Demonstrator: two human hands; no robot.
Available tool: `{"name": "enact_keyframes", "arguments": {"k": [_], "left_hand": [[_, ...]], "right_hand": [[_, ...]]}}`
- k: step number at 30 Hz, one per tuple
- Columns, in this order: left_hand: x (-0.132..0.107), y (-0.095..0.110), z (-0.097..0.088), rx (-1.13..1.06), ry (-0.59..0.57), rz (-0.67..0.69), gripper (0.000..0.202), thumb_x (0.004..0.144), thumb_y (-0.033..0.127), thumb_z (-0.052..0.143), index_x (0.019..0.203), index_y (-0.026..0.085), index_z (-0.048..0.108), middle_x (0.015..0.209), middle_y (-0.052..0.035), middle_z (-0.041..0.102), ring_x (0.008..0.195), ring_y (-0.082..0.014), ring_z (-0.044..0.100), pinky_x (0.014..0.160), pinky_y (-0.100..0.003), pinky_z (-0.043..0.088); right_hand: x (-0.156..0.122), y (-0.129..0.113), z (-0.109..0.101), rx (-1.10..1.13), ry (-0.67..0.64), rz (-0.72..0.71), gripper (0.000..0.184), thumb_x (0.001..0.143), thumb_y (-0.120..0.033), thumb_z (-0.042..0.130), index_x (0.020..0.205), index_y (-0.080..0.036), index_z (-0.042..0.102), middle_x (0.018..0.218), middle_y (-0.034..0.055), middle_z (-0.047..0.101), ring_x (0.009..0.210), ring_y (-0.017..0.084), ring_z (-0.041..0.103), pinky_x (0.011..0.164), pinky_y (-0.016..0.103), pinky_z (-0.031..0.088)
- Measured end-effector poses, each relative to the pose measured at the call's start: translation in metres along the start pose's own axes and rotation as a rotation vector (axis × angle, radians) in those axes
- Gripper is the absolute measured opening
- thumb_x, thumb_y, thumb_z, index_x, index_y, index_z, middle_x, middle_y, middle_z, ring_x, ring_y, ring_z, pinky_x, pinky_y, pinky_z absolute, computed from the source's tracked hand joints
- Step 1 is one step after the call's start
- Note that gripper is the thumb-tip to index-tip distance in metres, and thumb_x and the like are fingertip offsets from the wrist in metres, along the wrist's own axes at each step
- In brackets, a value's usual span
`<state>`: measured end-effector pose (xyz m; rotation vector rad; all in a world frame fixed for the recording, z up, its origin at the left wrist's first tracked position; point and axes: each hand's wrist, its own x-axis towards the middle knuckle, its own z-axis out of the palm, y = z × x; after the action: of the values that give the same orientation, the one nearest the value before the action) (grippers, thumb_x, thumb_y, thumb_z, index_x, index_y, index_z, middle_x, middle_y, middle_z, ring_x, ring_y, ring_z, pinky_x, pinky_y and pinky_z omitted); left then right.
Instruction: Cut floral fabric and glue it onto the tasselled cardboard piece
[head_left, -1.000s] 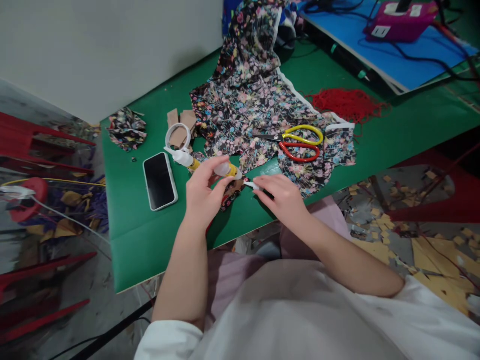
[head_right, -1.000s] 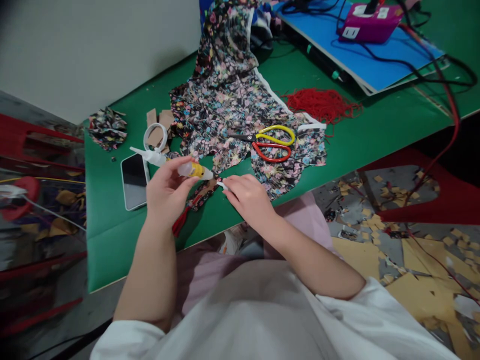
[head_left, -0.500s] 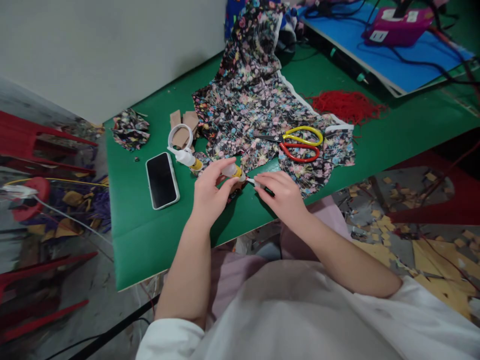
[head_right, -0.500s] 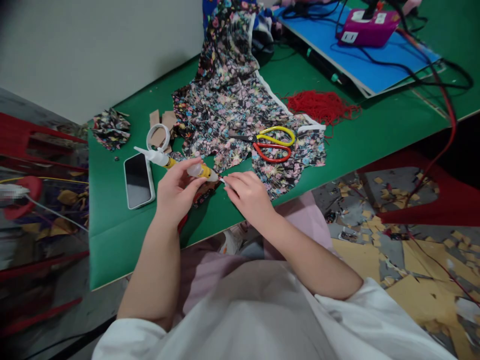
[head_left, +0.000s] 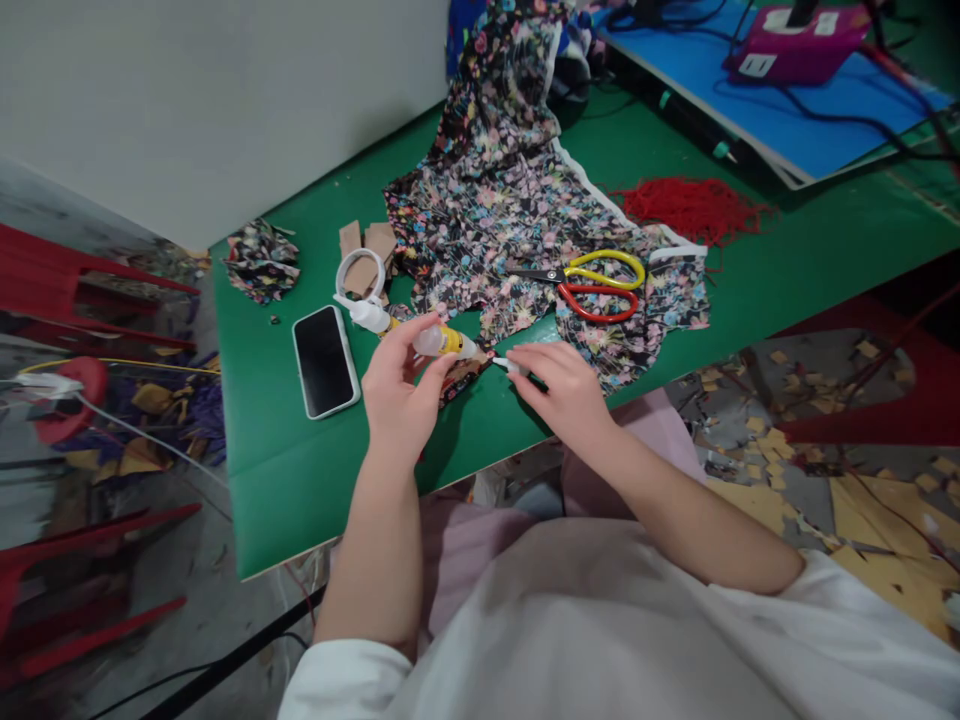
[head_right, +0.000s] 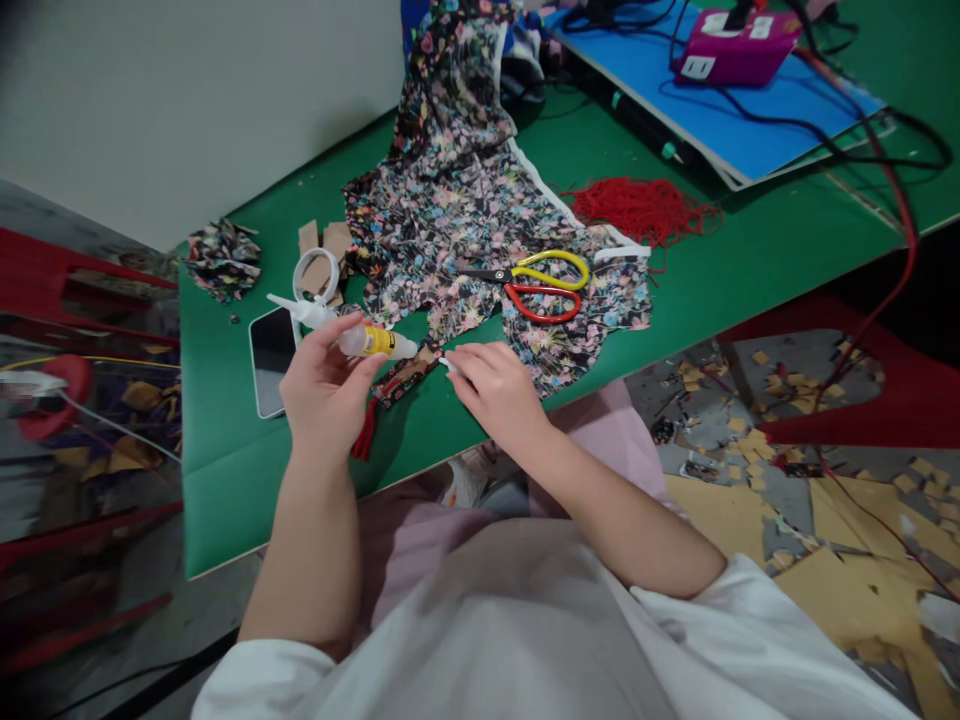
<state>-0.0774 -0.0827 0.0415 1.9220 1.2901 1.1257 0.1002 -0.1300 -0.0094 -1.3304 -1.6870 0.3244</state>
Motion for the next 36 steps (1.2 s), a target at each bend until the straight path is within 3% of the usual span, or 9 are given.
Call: {"name": "enact_keyframes", "arguments": {"k": [10, 15, 20, 26, 36], "left_hand": [[-0.014, 0.000, 0.002, 0.098, -0.022, -0.051, 0.037, 0.077, 0.026, 0.062, 0.113, 0.023, 0.056, 0.112, -0.0054, 0.059, 0.099, -0.0189, 0.059, 0.080, -0.030, 0.052], [-0.015, -0.001, 0.005, 0.157, -0.031, -0.015, 0.033, 0.076, 0.022, 0.063, 0.109, 0.023, 0.058, 0.111, -0.0046, 0.059, 0.102, -0.0195, 0.058, 0.084, -0.032, 0.051], [-0.016, -0.002, 0.003, 0.186, -0.012, 0.030, 0.033, 0.075, 0.021, 0.064, 0.108, 0.023, 0.060, 0.110, -0.0034, 0.060, 0.103, -0.0189, 0.057, 0.087, -0.033, 0.049], [-0.017, -0.004, 0.001, 0.161, -0.010, -0.022, 0.034, 0.075, 0.023, 0.064, 0.109, 0.023, 0.060, 0.110, -0.0030, 0.061, 0.100, -0.0181, 0.058, 0.083, -0.030, 0.050], [-0.016, -0.016, -0.005, 0.061, -0.077, -0.088, 0.038, 0.076, 0.021, 0.063, 0.114, 0.022, 0.058, 0.114, -0.0062, 0.061, 0.106, -0.0199, 0.057, 0.093, -0.035, 0.046]], "right_hand": [[0.001, -0.005, -0.004, 0.041, 0.021, 0.022, 0.020, 0.085, -0.024, 0.052, 0.098, -0.022, 0.066, 0.096, 0.0057, 0.069, 0.092, 0.018, 0.061, 0.083, 0.036, 0.048], [0.004, -0.004, -0.008, 0.037, 0.075, 0.031, 0.019, 0.084, -0.023, 0.054, 0.098, -0.021, 0.066, 0.096, 0.0048, 0.070, 0.091, 0.017, 0.061, 0.083, 0.035, 0.048], [0.017, 0.001, -0.005, 0.019, -0.001, 0.019, 0.020, 0.084, -0.025, 0.053, 0.099, -0.021, 0.066, 0.098, 0.0049, 0.069, 0.094, 0.019, 0.060, 0.084, 0.036, 0.047], [0.026, 0.005, 0.001, -0.008, -0.104, -0.027, 0.022, 0.085, -0.024, 0.050, 0.100, -0.019, 0.066, 0.101, 0.0059, 0.068, 0.097, 0.020, 0.059, 0.086, 0.037, 0.045], [0.021, 0.008, 0.006, -0.002, -0.040, -0.075, 0.022, 0.085, -0.022, 0.050, 0.098, -0.015, 0.066, 0.099, 0.0075, 0.068, 0.093, 0.018, 0.058, 0.084, 0.035, 0.046]]}}
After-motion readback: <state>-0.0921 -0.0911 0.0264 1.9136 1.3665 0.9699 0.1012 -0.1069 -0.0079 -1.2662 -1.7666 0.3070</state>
